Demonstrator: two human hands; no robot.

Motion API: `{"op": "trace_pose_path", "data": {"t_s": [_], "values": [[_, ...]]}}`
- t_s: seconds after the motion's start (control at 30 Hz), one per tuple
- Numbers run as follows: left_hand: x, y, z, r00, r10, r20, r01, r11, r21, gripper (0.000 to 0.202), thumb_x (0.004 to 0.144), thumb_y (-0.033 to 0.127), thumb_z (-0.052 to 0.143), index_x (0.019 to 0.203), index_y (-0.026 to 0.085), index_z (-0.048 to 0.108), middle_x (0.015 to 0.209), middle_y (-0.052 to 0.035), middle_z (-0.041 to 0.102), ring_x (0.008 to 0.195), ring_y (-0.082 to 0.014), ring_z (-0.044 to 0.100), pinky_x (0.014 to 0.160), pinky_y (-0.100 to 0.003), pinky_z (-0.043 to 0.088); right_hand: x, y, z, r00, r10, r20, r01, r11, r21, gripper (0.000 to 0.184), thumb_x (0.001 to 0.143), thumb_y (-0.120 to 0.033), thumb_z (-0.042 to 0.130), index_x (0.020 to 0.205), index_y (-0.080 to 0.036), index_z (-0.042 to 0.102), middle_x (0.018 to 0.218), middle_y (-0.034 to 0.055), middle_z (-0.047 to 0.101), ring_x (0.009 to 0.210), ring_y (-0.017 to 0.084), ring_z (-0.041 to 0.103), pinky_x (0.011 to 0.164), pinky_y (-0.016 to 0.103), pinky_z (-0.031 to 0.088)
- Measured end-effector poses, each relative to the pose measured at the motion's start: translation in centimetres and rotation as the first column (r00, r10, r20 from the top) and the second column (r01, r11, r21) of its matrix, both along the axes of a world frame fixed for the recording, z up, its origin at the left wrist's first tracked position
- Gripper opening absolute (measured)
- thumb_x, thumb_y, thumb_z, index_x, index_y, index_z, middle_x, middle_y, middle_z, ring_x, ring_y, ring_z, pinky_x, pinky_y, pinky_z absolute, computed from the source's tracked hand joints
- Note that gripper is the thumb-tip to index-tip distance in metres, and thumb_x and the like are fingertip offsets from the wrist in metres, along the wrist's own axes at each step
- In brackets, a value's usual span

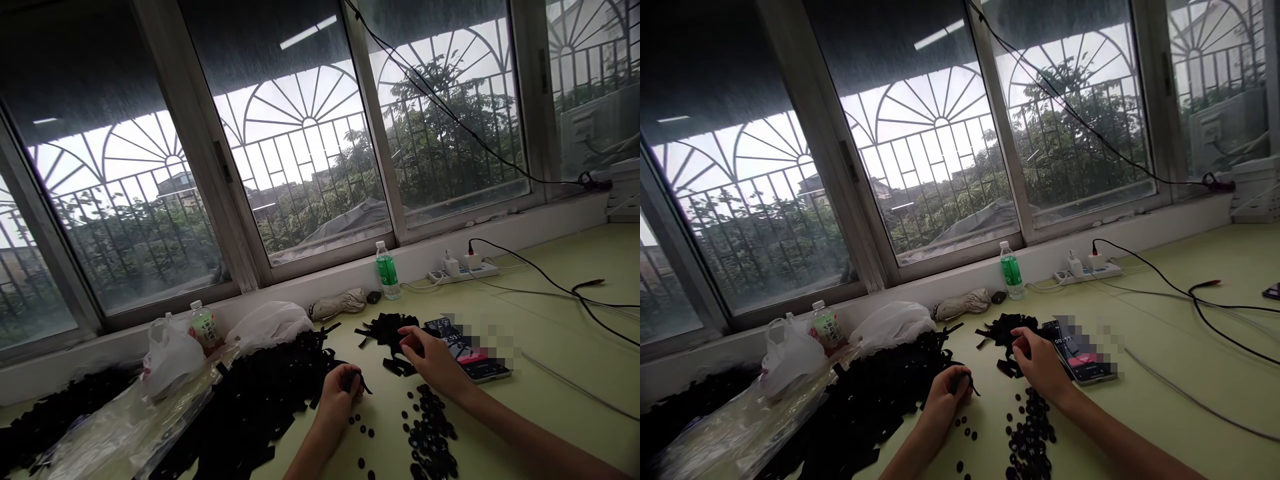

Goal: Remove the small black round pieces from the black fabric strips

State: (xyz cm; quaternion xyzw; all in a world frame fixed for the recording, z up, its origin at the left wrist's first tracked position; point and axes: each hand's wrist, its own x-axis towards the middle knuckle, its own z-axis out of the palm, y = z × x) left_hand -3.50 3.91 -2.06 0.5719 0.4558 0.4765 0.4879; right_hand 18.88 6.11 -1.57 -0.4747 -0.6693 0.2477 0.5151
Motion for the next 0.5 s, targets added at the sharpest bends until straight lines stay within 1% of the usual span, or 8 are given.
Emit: {"op": "trace_pose_path", "data": {"t_s": [0.1,0.2,0.27,0.33,0.4,0.47,0.5], "values": [[0.0,-0.1,0.1,1.000,-0.010,-0.027,0.010,1.000,0.000,0.050,0.062,0.063,0.070,0.076,0.016,0.061,0.058,0.0005,0.054,0.053,-0.0121,0.046,0.057,-0.027,0.037,0.2,0.4,-0.5,0.996,0.010,0.087,-0.011,1.000,0.015,0.026,0.083,-0.032,0.050,0.104,-0.020,0.060,0.081,0.0063,0.067,0.073,0.021,0.064,0.061,0.031,0.051],[0.0,-0.1,0.1,0.999,-0.014,-0.029,0.014,1.000,-0.002,0.049,0.062,0.061,0.071,0.078,0.015,0.061,0.059,-0.0006,0.056,0.055,-0.0137,0.049,0.059,-0.028,0.040,0.5,0.8,-1.1,0.984,0.035,0.173,-0.038,0.999,0.009,0.022,0.081,-0.032,0.053,0.096,-0.021,0.065,0.081,0.0062,0.067,0.076,0.023,0.063,0.066,0.032,0.050],[-0.1,0.0,0.0,1.000,-0.021,-0.020,0.021,1.000,-0.002,0.045,0.064,0.056,0.072,0.080,0.015,0.062,0.060,-0.0014,0.058,0.057,-0.0143,0.051,0.059,-0.028,0.041,0.6,1.1,-1.4,0.977,0.042,0.209,-0.045,0.999,0.009,0.022,0.078,-0.033,0.056,0.092,-0.021,0.067,0.084,0.0071,0.067,0.082,0.025,0.062,0.070,0.034,0.048],[-0.3,0.1,0.0,1.000,-0.015,-0.020,0.016,0.999,0.042,0.036,0.067,0.048,0.072,0.080,0.015,0.063,0.062,-0.0015,0.059,0.058,-0.0141,0.052,0.059,-0.027,0.041,0.6,1.3,-1.6,0.969,0.052,0.240,-0.055,0.998,0.009,0.021,0.075,-0.032,0.058,0.089,-0.021,0.070,0.084,0.0080,0.067,0.086,0.027,0.060,0.073,0.036,0.046],[-0.7,0.3,0.1,0.999,0.028,-0.026,-0.025,0.991,0.131,0.025,0.069,0.037,0.071,0.080,0.015,0.064,0.062,-0.0009,0.059,0.058,-0.0135,0.052,0.059,-0.026,0.041,0.5,1.4,-1.7,0.964,0.067,0.257,-0.071,0.997,0.008,0.017,0.073,-0.030,0.058,0.081,-0.021,0.071,0.081,0.0081,0.067,0.085,0.027,0.059,0.072,0.036,0.045],[-1.4,0.5,0.2,0.992,0.125,-0.030,-0.116,0.971,0.211,0.017,0.067,0.026,0.069,0.080,0.015,0.066,0.065,-0.0014,0.060,0.060,-0.0143,0.054,0.060,-0.026,0.042,0.4,1.5,-1.6,0.964,0.080,0.252,-0.083,0.997,0.004,0.013,0.072,-0.028,0.059,0.070,-0.021,0.069,0.076,0.0073,0.066,0.081,0.027,0.058,0.071,0.036,0.044],[-1.9,0.7,0.2,0.981,0.193,-0.032,-0.181,0.957,0.228,0.017,0.066,0.022,0.067,0.081,0.015,0.067,0.067,-0.0024,0.062,0.063,-0.0154,0.056,0.061,-0.026,0.043,0.4,1.5,-1.6,0.967,0.082,0.239,-0.085,0.996,0.001,0.012,0.071,-0.028,0.059,0.066,-0.021,0.068,0.074,0.0068,0.065,0.079,0.026,0.058,0.071,0.036,0.043]]}}
